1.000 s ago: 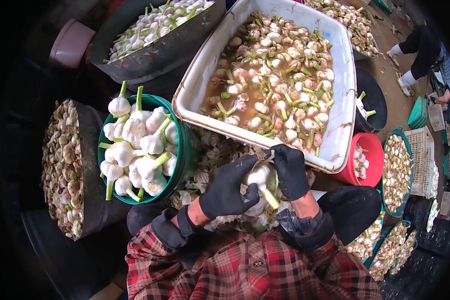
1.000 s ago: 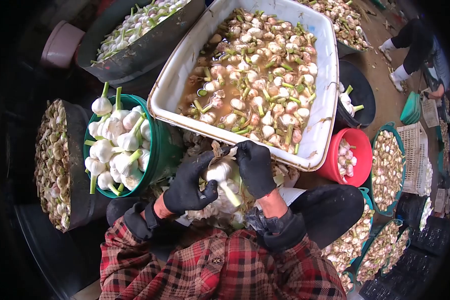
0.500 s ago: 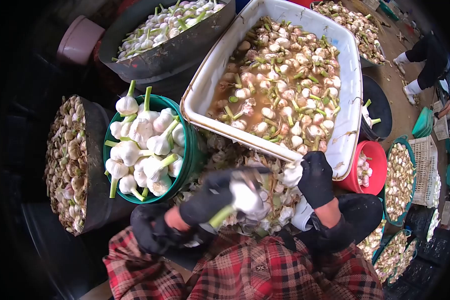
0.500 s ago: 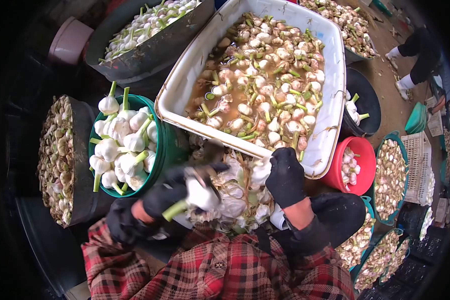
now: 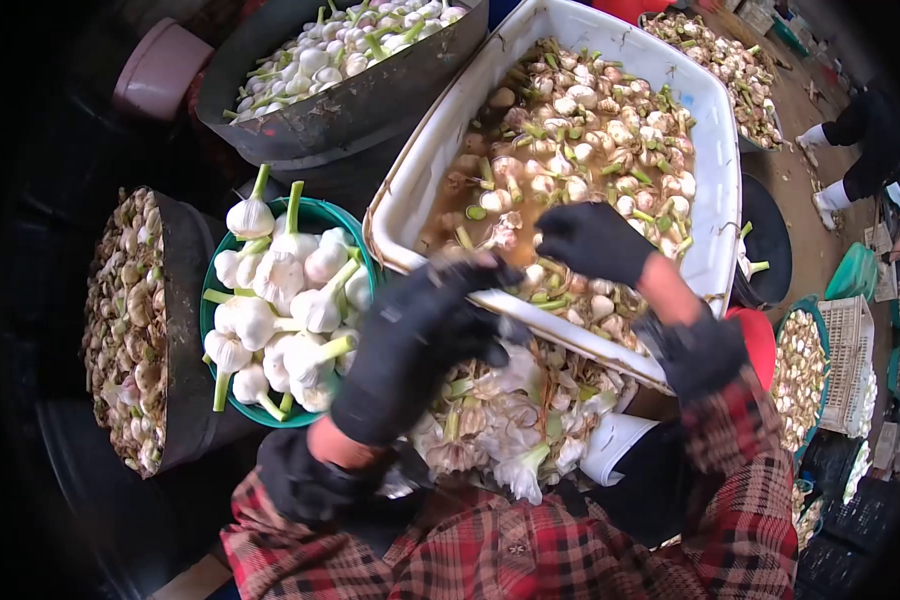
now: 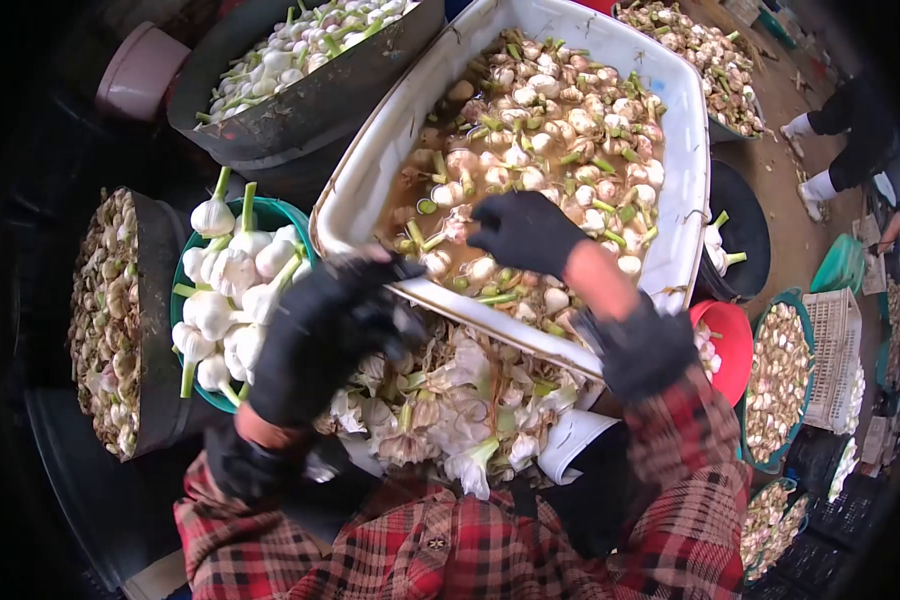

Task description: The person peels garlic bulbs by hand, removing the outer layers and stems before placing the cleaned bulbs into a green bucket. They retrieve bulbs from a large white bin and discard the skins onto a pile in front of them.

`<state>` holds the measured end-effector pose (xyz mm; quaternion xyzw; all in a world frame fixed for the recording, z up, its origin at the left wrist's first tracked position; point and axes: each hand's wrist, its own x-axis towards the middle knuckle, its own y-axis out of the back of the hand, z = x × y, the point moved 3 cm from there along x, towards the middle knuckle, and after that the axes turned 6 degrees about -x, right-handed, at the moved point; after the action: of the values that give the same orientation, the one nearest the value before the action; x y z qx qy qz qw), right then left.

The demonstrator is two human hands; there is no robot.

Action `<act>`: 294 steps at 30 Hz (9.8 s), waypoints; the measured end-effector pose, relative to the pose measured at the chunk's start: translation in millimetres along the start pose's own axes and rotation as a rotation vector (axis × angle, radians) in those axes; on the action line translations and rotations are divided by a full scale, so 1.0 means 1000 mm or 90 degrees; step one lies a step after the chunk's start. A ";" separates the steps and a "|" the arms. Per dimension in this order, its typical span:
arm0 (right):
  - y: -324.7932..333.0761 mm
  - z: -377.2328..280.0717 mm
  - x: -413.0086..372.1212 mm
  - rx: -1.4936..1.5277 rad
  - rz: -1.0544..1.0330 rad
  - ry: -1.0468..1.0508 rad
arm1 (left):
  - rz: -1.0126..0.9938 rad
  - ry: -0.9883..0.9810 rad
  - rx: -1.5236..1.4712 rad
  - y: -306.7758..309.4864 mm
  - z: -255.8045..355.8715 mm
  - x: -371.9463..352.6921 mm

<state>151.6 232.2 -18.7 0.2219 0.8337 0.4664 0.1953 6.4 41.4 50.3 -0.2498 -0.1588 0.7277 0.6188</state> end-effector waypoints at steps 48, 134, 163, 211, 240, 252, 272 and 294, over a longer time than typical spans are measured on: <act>-0.070 -0.101 -0.083 0.494 0.473 -0.059 | 0.083 -0.043 0.058 0.017 -0.084 0.004; -0.064 -0.078 -0.137 0.190 0.428 -0.086 | -0.310 -0.059 0.456 0.006 -0.078 0.000; -0.091 -0.078 -0.140 0.218 0.461 -0.193 | -0.211 -0.209 0.622 0.007 -0.099 -0.008; -0.031 -0.077 -0.171 0.382 0.439 -0.207 | -0.179 0.100 0.291 -0.001 -0.121 -0.023; -0.101 0.055 0.113 -0.307 0.016 -0.067 | -0.454 -0.084 0.869 0.001 -0.127 -0.027; -0.007 0.004 0.005 0.234 0.028 -0.164 | 0.058 -0.336 0.602 0.012 -0.079 0.003; -0.026 -0.110 -0.095 0.003 0.510 -0.037 | 0.124 -0.278 0.299 0.021 -0.078 0.008; -0.038 -0.090 -0.112 0.137 0.482 -0.110 | -0.082 -0.312 0.459 0.022 -0.073 0.008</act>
<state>189.1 90.4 5.8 0.5709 0.7178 0.3947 0.0548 28.7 39.9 -22.8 0.1727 -0.0522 0.7343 0.6544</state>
